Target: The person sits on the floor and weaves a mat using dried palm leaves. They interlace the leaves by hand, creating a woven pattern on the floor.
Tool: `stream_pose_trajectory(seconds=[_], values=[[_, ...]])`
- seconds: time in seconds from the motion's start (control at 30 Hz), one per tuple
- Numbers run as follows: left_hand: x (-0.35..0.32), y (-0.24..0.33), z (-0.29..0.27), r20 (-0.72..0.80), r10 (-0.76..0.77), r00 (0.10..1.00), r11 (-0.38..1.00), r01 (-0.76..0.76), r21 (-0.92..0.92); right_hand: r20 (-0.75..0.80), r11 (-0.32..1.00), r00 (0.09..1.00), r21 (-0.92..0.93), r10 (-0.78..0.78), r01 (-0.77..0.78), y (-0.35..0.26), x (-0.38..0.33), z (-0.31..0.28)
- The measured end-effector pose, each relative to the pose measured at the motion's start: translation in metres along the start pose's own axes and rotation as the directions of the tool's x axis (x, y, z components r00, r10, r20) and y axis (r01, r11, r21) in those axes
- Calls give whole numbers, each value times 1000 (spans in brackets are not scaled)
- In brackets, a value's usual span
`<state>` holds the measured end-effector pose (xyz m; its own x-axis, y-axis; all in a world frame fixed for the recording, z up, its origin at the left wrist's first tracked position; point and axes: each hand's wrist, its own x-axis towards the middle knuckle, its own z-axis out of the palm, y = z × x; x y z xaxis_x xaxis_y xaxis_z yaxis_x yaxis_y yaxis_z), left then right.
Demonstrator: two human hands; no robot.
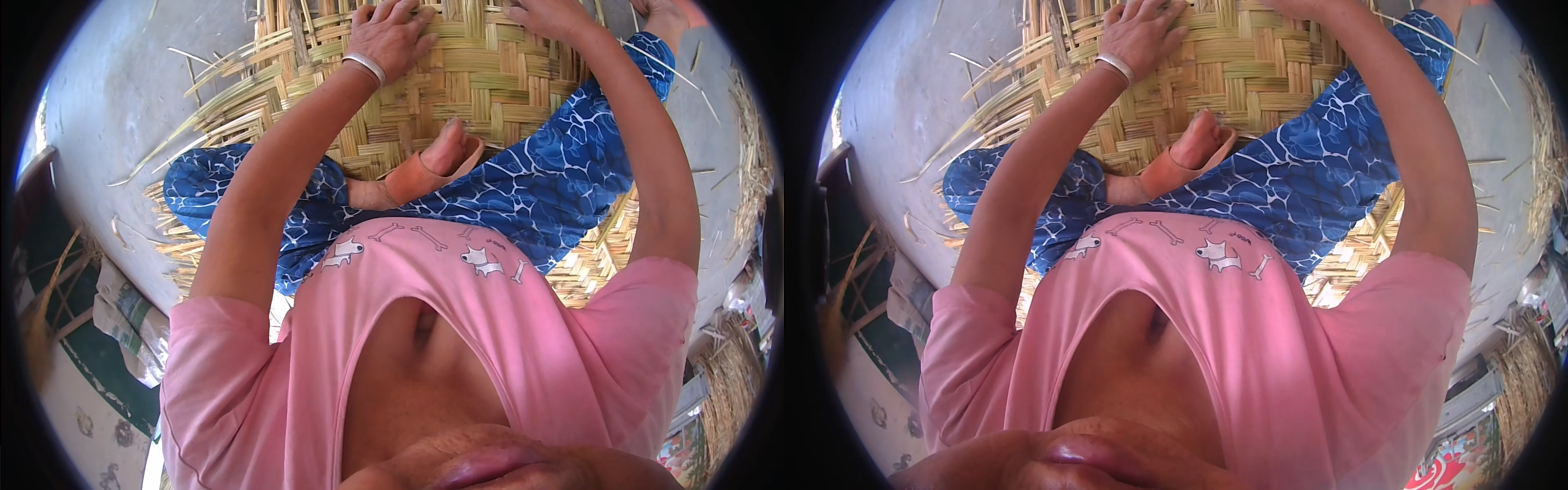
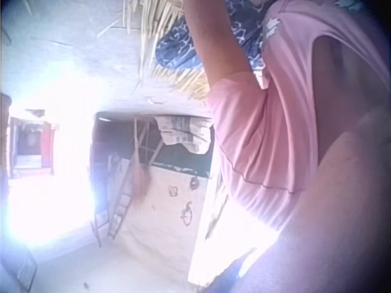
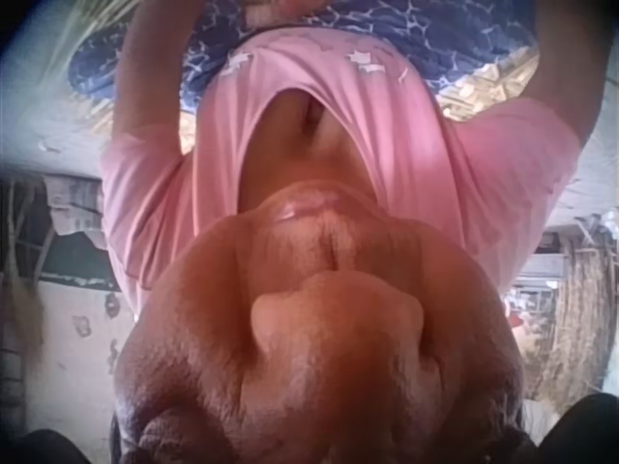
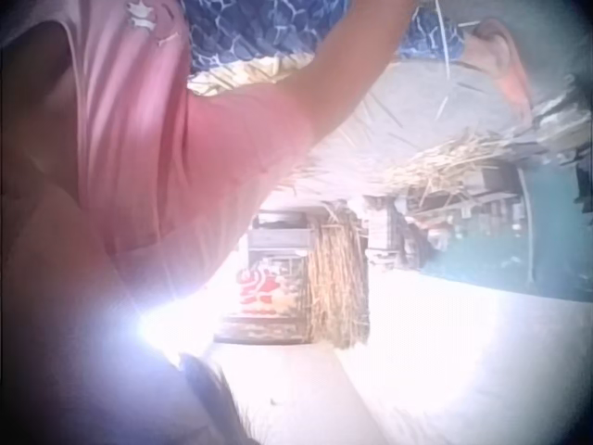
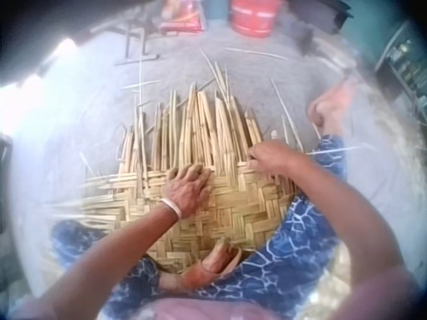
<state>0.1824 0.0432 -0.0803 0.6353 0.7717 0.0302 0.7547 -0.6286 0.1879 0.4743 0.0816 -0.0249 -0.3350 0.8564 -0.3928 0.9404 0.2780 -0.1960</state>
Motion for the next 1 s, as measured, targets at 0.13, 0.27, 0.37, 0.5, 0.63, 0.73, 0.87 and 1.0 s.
stream_pose_trajectory(seconds=[0.13, 0.27, 0.37, 0.5, 0.63, 0.73, 0.87, 1.0], values=[[1, 1, -3, 11, -12, 1000, 999, 12, -36, 5, 987, 999, -156, -37, 38, -11, -2, -11], [1, 2, -3, 34, -22, 999, 999, 24, -36, 50, 939, 992, -321, -114, 124, -27, -18, -43], [-1, -2, 4, -24, 3, 1000, 1000, -3, -15, 47, 893, 996, -441, -82, 94, -24, -25, -63], [2, 1, 5, -31, 18, 999, 1000, -18, -16, -96, 850, 995, -526, -27, -28, -25, -59, -105], [4, -1, 8, -20, 14, 1000, 1000, -14, 27, -83, 796, 994, -597, 66, -102, -20, -85, -139], [12, -5, 2, -41, 74, 996, 993, -69, 98, -220, 815, 974, -574, -62, -78, -18, -100, -127], [35, 2, -30, 244, 13, 970, 977, -65, 205, -289, 1000, 957, 21, -6, 13, 3, -86, -23], [70, 12, -14, -2, 218, 976, 975, -218, -39, -53, 436, 927, 892, 370, -123, 57, -63, 110]])
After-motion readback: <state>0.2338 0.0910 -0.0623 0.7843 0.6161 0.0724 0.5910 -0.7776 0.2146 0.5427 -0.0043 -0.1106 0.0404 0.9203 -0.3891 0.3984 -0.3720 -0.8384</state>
